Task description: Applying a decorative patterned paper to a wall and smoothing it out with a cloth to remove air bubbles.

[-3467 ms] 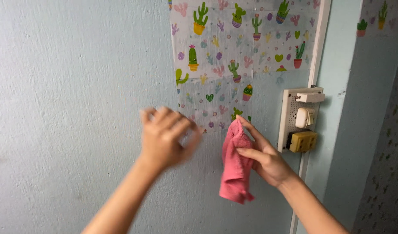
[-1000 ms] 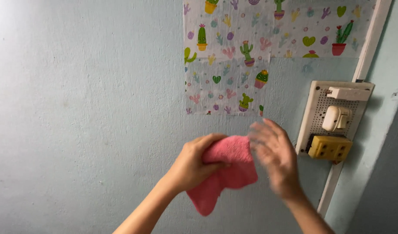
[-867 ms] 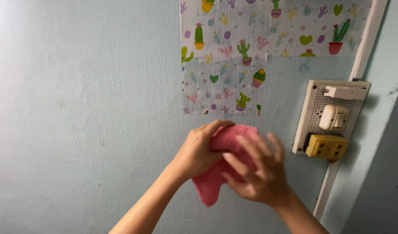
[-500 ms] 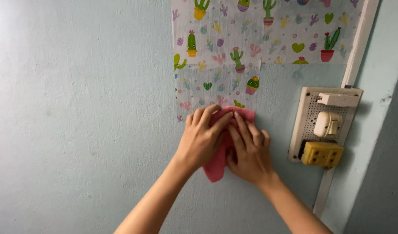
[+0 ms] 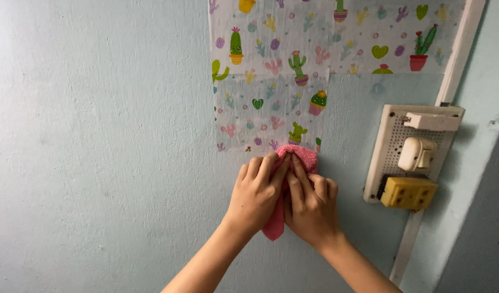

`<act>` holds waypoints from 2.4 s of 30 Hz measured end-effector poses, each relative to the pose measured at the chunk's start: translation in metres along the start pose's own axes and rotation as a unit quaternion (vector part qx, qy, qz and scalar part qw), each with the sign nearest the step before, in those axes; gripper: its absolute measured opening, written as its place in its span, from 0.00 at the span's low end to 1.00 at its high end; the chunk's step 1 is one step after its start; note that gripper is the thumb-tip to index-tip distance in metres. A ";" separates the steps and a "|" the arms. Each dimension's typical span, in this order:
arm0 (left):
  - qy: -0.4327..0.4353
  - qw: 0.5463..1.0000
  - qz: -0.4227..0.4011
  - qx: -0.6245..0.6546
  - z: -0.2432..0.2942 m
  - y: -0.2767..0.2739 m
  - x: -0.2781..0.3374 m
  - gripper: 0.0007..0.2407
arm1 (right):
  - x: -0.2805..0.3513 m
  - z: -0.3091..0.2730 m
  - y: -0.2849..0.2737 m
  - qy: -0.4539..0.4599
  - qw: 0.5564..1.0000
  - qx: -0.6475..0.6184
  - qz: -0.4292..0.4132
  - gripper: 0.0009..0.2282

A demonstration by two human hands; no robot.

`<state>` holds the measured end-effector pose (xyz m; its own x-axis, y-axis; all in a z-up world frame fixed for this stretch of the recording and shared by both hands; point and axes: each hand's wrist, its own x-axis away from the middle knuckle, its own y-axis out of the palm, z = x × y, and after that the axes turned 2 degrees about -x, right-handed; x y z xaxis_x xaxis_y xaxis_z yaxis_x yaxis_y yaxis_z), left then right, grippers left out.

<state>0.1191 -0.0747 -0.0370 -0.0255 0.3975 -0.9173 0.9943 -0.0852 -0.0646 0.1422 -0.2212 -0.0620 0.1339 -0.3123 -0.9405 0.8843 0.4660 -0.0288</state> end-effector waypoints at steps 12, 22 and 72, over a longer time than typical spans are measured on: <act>0.041 0.990 0.072 0.112 -0.040 -0.036 -0.028 0.10 | -0.038 0.028 -0.011 -0.070 0.993 -0.081 0.044 0.26; -0.055 0.990 0.058 0.119 -0.038 -0.004 -0.110 0.30 | -0.117 0.080 0.028 -0.058 0.995 -0.002 0.085 0.22; -0.009 0.971 0.236 0.045 -0.019 0.055 -0.073 0.21 | -0.063 0.063 0.046 -0.065 0.982 -0.060 0.166 0.10</act>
<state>0.1775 -0.0915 0.0340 0.4283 0.2781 -0.8598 0.8823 -0.3341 0.3315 0.2030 -0.2324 0.0170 0.4681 -0.2263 -0.8542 0.7247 0.6515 0.2245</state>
